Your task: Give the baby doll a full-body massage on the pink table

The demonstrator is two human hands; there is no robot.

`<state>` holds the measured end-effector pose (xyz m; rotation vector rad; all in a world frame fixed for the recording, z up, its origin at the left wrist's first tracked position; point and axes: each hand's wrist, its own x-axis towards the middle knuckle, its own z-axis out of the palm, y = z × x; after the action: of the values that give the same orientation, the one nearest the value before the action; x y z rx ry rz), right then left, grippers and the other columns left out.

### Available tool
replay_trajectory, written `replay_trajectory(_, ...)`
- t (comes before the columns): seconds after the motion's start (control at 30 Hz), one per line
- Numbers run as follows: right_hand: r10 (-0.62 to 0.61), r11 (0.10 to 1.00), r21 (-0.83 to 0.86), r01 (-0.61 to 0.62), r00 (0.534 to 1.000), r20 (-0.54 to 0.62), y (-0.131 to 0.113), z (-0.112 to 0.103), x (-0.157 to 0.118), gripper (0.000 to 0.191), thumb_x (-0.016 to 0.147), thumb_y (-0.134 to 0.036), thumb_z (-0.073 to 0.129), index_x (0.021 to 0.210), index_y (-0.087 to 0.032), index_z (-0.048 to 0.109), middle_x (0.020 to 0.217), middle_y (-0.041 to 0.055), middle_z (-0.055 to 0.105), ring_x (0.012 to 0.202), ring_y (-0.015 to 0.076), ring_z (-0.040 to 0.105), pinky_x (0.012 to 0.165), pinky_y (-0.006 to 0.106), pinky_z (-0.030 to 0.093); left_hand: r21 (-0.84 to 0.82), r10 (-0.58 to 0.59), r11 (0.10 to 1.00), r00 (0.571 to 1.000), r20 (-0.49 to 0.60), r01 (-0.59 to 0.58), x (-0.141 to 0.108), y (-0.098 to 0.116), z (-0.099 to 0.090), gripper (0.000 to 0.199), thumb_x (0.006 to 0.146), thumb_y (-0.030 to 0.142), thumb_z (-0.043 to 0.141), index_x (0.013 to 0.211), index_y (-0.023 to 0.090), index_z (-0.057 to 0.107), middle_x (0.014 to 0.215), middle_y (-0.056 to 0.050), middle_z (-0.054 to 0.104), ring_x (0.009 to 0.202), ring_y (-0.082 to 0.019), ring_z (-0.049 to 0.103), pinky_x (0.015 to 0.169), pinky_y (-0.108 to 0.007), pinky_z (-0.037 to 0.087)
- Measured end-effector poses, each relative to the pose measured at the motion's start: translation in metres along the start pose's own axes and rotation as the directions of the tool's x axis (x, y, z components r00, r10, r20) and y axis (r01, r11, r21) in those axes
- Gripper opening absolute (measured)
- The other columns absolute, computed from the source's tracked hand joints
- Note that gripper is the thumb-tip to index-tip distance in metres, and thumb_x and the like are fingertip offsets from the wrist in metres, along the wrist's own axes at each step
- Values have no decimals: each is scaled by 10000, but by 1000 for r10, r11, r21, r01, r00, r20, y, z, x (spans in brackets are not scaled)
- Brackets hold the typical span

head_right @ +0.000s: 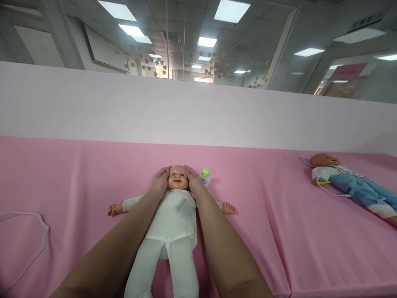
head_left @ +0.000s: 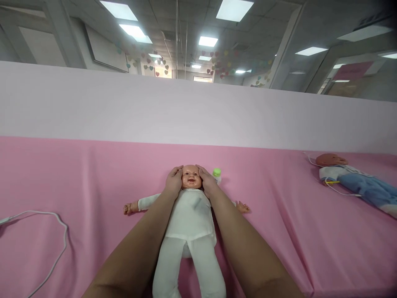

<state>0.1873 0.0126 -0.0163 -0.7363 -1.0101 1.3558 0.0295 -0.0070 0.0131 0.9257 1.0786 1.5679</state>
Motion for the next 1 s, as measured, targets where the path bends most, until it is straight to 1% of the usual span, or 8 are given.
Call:
replay_trajectory(0.1, 80, 994, 78, -80, 997, -3, -1, -1, -3, 498, 799, -443, 778, 1283, -349, 704, 1416, 3, 678, 1354, 276, 588, 1193, 502, 433, -37, -32, 999, 999, 8, 32, 1, -1, -1, 362, 762, 373, 752, 1077, 197, 763, 1074, -108, 783, 983, -269, 725, 937, -452, 570)
replay_trajectory(0.27, 67, 996, 50, -68, 997, 25, -12, 5, -11, 563, 752, -393, 823, 1293, -330, 682, 1401, 19, 678, 1345, 282, 587, 1184, 483, 438, -53, -19, 998, 999, 34, 20, -1, -2, -4, 408, 727, 402, 789, 1077, 198, 746, 1062, -95, 768, 981, -259, 714, 936, -432, 565)
replay_trajectory(0.43, 86, 996, -22, -85, 995, 45, -25, 13, -17, 629, 679, -358, 908, 1255, -290, 665, 1247, 43, 720, 1158, 286, 677, 1034, 465, 545, 3, 21, 1000, 996, 89, -21, -5, 2, -5, 559, 636, 369, 902, 1132, 203, 704, 1042, -75, 745, 972, -257, 714, 922, -411, 562)
replay_trajectory(0.53, 83, 996, -30, -83, 997, -6, -27, 17, -17, 607, 646, -377, 932, 1186, -276, 672, 1156, 31, 735, 1058, 269, 703, 966, 445, 570, 58, 24, 998, 995, 93, -30, -6, 5, -4, 579, 627, 368, 919, 1127, 197, 681, 1027, -77, 730, 943, -252, 716, 897, -407, 564)
replay_trajectory(0.67, 54, 997, -47, -58, 996, -69, -22, 18, -12, 554, 636, -421, 939, 1105, -266, 687, 1069, 20, 755, 1004, 255, 709, 949, 433, 568, 70, 16, 997, 996, 84, -22, -4, 7, 0, 555, 623, 384, 923, 1083, 197, 676, 994, -73, 725, 901, -246, 715, 864, -406, 564)
replay_trajectory(0.83, 19, 999, -48, -26, 992, -128, -12, 15, -5, 428, 732, -545, 856, 1020, -260, 720, 1008, 15, 758, 1031, 248, 695, 1011, 437, 538, 55, 23, 998, 998, 58, -26, -2, 4, 3, 449, 696, 459, 860, 1031, 201, 708, 998, -74, 748, 939, -244, 705, 902, -404, 551)
replay_trajectory(0.9, 22, 999, -28, -26, 990, -136, -8, 12, -3, 429, 744, -564, 836, 1030, -264, 729, 1049, 18, 761, 1067, 252, 691, 1037, 443, 530, 41, 28, 999, 999, 40, -29, -1, 3, 3, 398, 712, 458, 827, 1002, 205, 724, 1002, -66, 754, 965, -245, 699, 923, -400, 543)
replay_trajectory(1.0, 49, 999, 19, -47, 993, -106, -6, 8, -3, 484, 740, -539, 831, 1137, -281, 728, 1185, 34, 760, 1156, 265, 679, 1064, 463, 526, 18, 30, 999, 999, 17, -31, 1, 1, 2, 348, 718, 429, 785, 981, 205, 745, 1023, -63, 759, 1010, -247, 690, 950, -393, 535)
